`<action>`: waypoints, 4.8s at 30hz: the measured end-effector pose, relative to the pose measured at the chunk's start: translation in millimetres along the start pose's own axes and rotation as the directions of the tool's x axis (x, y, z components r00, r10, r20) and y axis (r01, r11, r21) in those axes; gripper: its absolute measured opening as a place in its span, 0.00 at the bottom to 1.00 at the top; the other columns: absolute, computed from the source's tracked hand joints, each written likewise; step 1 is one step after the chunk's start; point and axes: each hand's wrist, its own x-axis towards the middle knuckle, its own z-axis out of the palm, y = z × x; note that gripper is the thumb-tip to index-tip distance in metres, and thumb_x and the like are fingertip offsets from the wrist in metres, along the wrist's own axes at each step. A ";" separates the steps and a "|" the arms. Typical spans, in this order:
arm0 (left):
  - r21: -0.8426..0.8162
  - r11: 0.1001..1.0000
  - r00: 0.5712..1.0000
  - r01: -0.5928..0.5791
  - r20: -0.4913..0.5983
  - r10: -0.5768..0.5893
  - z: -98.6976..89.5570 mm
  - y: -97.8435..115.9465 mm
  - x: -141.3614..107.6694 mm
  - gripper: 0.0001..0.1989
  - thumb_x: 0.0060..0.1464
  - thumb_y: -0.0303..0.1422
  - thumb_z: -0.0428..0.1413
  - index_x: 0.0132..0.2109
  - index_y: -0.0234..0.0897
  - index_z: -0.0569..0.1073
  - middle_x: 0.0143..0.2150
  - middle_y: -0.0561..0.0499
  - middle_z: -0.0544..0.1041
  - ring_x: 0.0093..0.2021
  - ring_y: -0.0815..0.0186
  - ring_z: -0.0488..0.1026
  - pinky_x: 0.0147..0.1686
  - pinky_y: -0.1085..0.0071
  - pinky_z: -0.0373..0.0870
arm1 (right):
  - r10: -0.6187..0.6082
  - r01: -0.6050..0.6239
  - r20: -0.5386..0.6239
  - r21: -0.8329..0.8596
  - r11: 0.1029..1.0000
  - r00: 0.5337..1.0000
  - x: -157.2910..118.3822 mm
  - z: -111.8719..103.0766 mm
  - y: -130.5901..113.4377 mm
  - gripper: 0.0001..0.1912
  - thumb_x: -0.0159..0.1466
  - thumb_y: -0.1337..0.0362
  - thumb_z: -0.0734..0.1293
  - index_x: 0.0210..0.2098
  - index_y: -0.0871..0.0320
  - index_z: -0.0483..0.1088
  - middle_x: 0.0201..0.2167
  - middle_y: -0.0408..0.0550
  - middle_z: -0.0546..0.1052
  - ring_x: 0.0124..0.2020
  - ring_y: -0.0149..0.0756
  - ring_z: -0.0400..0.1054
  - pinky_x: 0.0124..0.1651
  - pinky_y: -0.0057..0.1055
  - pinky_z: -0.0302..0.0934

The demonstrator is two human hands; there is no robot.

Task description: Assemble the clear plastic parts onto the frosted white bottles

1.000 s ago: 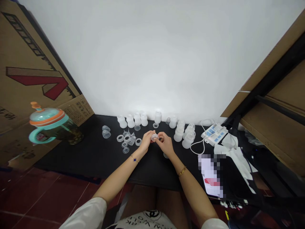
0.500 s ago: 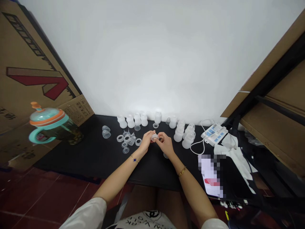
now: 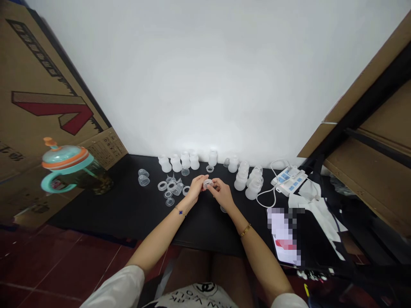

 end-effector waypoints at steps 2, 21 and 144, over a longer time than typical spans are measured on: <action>-0.032 0.999 1.000 0.005 0.001 -0.005 -1.2 0.8 0.9 0.22 0.47 0.49 0.65 0.25 0.36 0.70 0.18 0.58 0.65 0.17 0.75 0.57 0.19 0.75 0.51 | -0.005 0.005 0.038 0.005 1.000 0.999 -0.6 0.1 -1.1 0.14 0.63 0.51 0.68 0.40 0.54 0.73 0.29 0.43 0.79 0.20 0.32 0.68 0.25 0.29 0.63; -0.265 0.906 0.940 0.331 0.177 -0.291 0.3 3.5 5.4 0.17 0.55 0.41 0.65 0.28 0.31 0.73 0.19 0.54 0.72 0.16 0.76 0.63 0.21 0.78 0.65 | 0.047 -0.051 0.038 0.101 0.994 0.998 1.2 0.3 -2.8 0.15 0.64 0.50 0.68 0.36 0.55 0.75 0.26 0.44 0.78 0.19 0.30 0.65 0.23 0.27 0.58; -0.246 0.953 0.982 0.176 0.116 -0.152 9.3 2.2 -7.3 0.17 0.42 0.42 0.66 0.33 0.34 0.75 0.24 0.56 0.71 0.19 0.77 0.59 0.24 0.77 0.59 | 0.046 -0.046 -0.005 0.014 0.999 0.999 0.1 0.4 -5.1 0.14 0.65 0.51 0.64 0.33 0.55 0.72 0.22 0.42 0.74 0.21 0.33 0.67 0.25 0.28 0.59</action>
